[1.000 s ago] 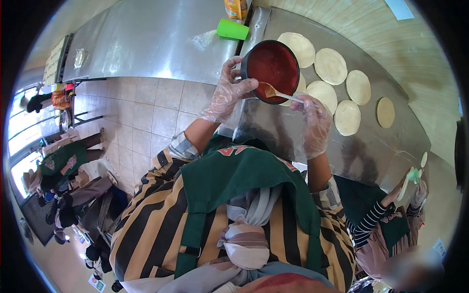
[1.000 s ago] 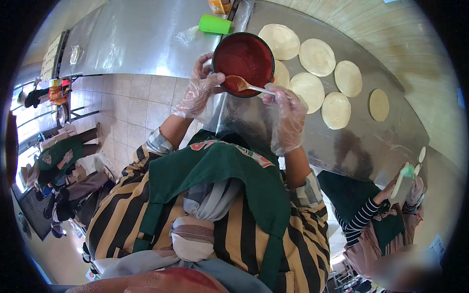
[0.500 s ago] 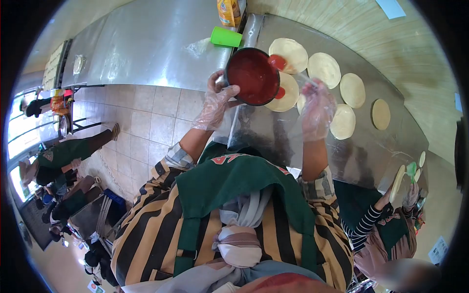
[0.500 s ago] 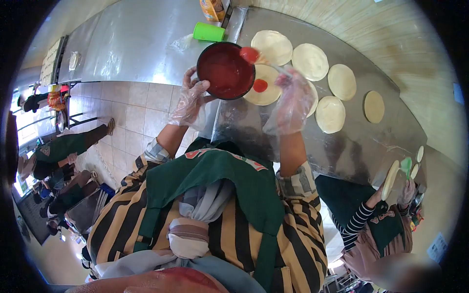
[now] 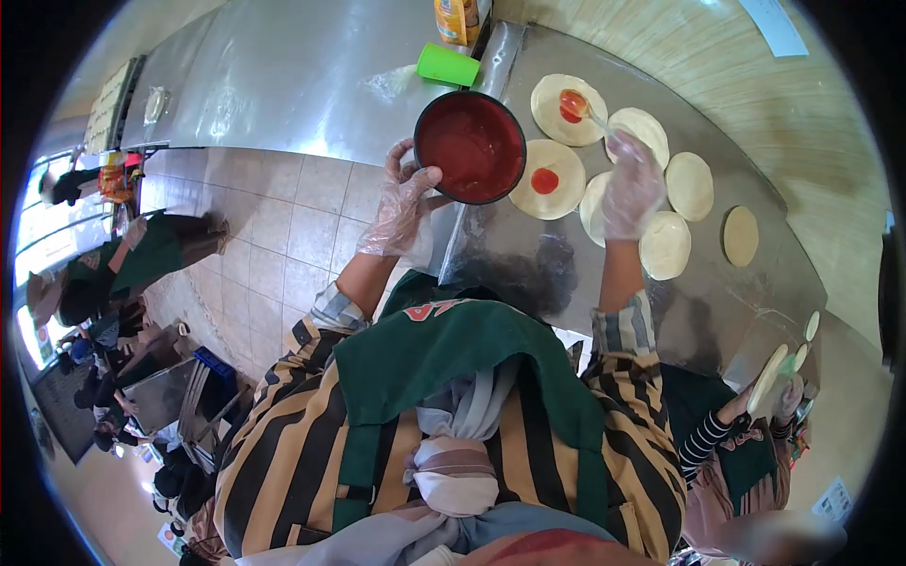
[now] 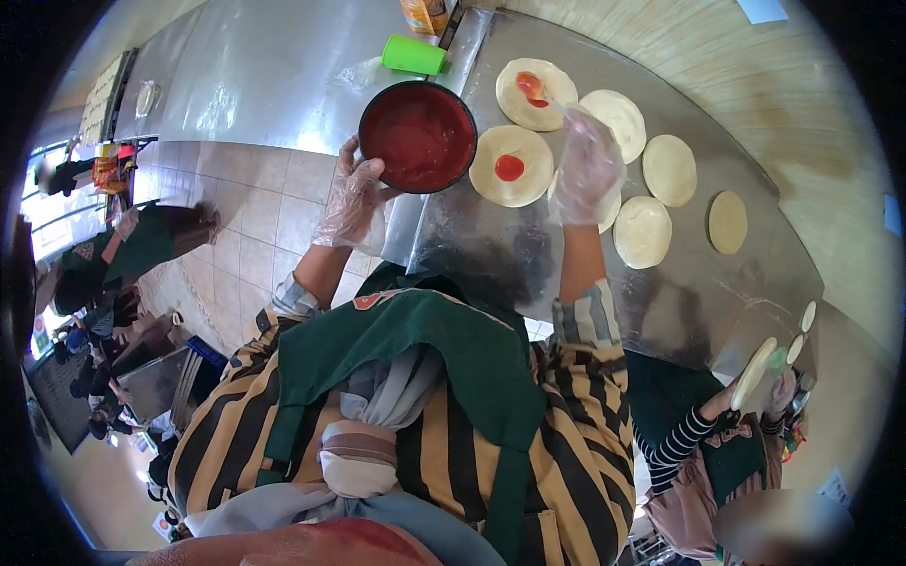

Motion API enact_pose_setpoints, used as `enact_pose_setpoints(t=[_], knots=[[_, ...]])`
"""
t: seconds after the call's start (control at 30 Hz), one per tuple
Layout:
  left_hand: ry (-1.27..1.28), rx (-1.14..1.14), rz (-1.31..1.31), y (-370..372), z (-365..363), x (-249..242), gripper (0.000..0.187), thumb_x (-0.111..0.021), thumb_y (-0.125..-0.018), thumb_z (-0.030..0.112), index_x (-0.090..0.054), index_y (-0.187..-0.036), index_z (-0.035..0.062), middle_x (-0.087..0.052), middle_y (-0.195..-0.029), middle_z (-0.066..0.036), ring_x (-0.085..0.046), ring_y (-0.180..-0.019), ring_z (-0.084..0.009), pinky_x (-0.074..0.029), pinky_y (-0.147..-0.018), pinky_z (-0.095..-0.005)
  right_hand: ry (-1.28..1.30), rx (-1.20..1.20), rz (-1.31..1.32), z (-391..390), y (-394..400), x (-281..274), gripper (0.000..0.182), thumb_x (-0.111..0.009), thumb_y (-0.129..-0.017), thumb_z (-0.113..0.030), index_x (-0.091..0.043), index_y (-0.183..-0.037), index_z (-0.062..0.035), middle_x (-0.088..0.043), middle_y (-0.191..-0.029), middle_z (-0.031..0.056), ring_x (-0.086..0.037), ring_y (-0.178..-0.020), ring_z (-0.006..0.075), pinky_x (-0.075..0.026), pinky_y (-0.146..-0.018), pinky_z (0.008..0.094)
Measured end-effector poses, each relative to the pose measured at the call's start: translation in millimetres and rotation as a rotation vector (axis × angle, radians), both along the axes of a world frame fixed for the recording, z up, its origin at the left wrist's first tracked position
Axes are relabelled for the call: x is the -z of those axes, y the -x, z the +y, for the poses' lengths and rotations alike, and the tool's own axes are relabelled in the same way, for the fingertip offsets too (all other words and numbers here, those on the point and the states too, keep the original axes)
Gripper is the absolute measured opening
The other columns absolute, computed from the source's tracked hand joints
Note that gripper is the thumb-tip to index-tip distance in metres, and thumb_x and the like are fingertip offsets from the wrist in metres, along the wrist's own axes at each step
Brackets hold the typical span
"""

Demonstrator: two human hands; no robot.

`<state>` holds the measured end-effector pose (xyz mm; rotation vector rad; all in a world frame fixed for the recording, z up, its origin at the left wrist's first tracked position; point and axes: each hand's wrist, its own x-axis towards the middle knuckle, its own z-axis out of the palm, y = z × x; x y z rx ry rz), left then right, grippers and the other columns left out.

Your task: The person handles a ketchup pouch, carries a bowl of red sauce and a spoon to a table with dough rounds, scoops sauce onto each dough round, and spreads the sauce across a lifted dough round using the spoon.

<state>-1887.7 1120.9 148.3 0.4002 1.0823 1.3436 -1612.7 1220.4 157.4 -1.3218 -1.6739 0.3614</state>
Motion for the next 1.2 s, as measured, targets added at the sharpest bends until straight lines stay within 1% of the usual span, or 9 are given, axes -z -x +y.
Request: enact_pose_setpoints(t=[0.1,0.17,0.2,0.27,0.47,0.8,0.9,1.07,1.2], knots=[[-0.039,0.031,-0.015,-3,5,-8,0.082,-0.074,-0.077,0.021,-0.019,-0.138,0.0139,-0.038,-0.134,-0.017,-0.047,-0.121,-0.0327,-0.049,-0.092,-0.0530,0.017,-0.164,0.333,-38,12,-54,0.017,-0.057,-0.088,-0.006,-0.063,-0.103,0.0020,-0.065,-0.097,0.0134,-0.063,-0.087,0.0172,-0.051,-0.073,0.0311],[-0.104,0.062,-0.086,-6,8,-10,0.082,-0.075,-0.075,0.016,-0.022,-0.137,0.0155,-0.042,-0.128,-0.012,-0.051,-0.115,-0.0276,-0.050,-0.090,-0.0500,0.160,-0.487,0.164,-56,20,-81,0.016,-0.058,-0.087,-0.005,-0.064,-0.101,-0.0003,-0.065,-0.095,0.0132,-0.063,-0.083,0.0203,-0.052,-0.071,0.0323],[-0.106,0.070,-0.085,-8,9,-12,0.082,-0.075,-0.075,0.016,-0.022,-0.137,0.0155,-0.042,-0.128,-0.012,-0.051,-0.115,-0.0276,-0.050,-0.090,-0.0500,0.157,-0.479,0.165,-57,26,-86,0.016,-0.058,-0.087,-0.005,-0.064,-0.101,-0.0003,-0.065,-0.095,0.0132,-0.063,-0.083,0.0203,-0.052,-0.071,0.0323],[-0.154,0.093,-0.103,-13,10,-16,0.083,-0.076,-0.074,0.018,-0.023,-0.138,0.0158,-0.042,-0.130,-0.012,-0.050,-0.117,-0.0273,-0.050,-0.091,-0.0496,-0.038,-0.620,-0.320,-59,31,-90,0.024,-0.063,-0.079,-0.003,-0.063,-0.103,-0.0074,-0.065,-0.088,0.0081,-0.064,-0.077,0.0258,-0.053,-0.069,0.0349],[-0.168,0.153,-0.086,-18,15,-22,0.086,-0.078,-0.072,0.020,-0.023,-0.138,0.0170,-0.042,-0.132,-0.011,-0.049,-0.118,-0.0278,-0.051,-0.090,-0.0489,-0.133,-0.638,-0.140,-68,14,-90,0.029,-0.065,-0.075,-0.002,-0.062,-0.103,-0.0113,-0.064,-0.086,0.0055,-0.063,-0.075,0.0265,-0.053,-0.066,0.0378],[-0.194,0.184,-0.061,-30,14,-33,0.086,-0.078,-0.074,0.019,-0.022,-0.139,0.0167,-0.040,-0.133,-0.013,-0.049,-0.118,-0.0292,-0.052,-0.089,-0.0477,-0.018,-0.521,-0.252,-78,2,-104,0.020,-0.063,-0.080,-0.005,-0.064,-0.100,-0.0083,-0.065,-0.088,0.0081,-0.063,-0.079,0.0271,-0.052,-0.071,0.0358],[-0.140,0.169,-0.027,-34,15,-38,0.084,-0.077,-0.074,0.017,-0.022,-0.138,0.0165,-0.041,-0.130,-0.014,-0.051,-0.116,-0.0289,-0.053,-0.088,-0.0456,0.006,-0.517,-0.142,-89,8,-86,0.016,-0.059,-0.085,-0.006,-0.065,-0.099,-0.0046,-0.066,-0.089,0.0097,-0.064,-0.077,0.0240,-0.053,-0.072,0.0323],[-0.102,0.153,0.063,-42,15,-39,0.081,-0.078,-0.073,0.010,-0.027,-0.136,0.0156,-0.044,-0.119,-0.011,-0.052,-0.110,-0.0246,-0.054,-0.086,-0.0393,0.531,-0.192,0.703,-103,28,-60,0.021,-0.053,-0.092,-0.008,-0.064,-0.102,0.0064,-0.067,-0.091,0.0130,-0.064,-0.078,0.0170,-0.053,-0.073,0.0288],[-0.174,0.168,0.205,-48,12,-23,0.081,-0.078,-0.071,0.007,-0.028,-0.135,0.0147,-0.045,-0.116,-0.010,-0.052,-0.108,-0.0222,-0.052,-0.086,-0.0348,0.667,-0.168,1.061,-104,34,-36,0.023,-0.053,-0.093,-0.010,-0.063,-0.104,0.0079,-0.066,-0.090,0.0146,-0.064,-0.078,0.0187,-0.054,-0.071,0.0297]])
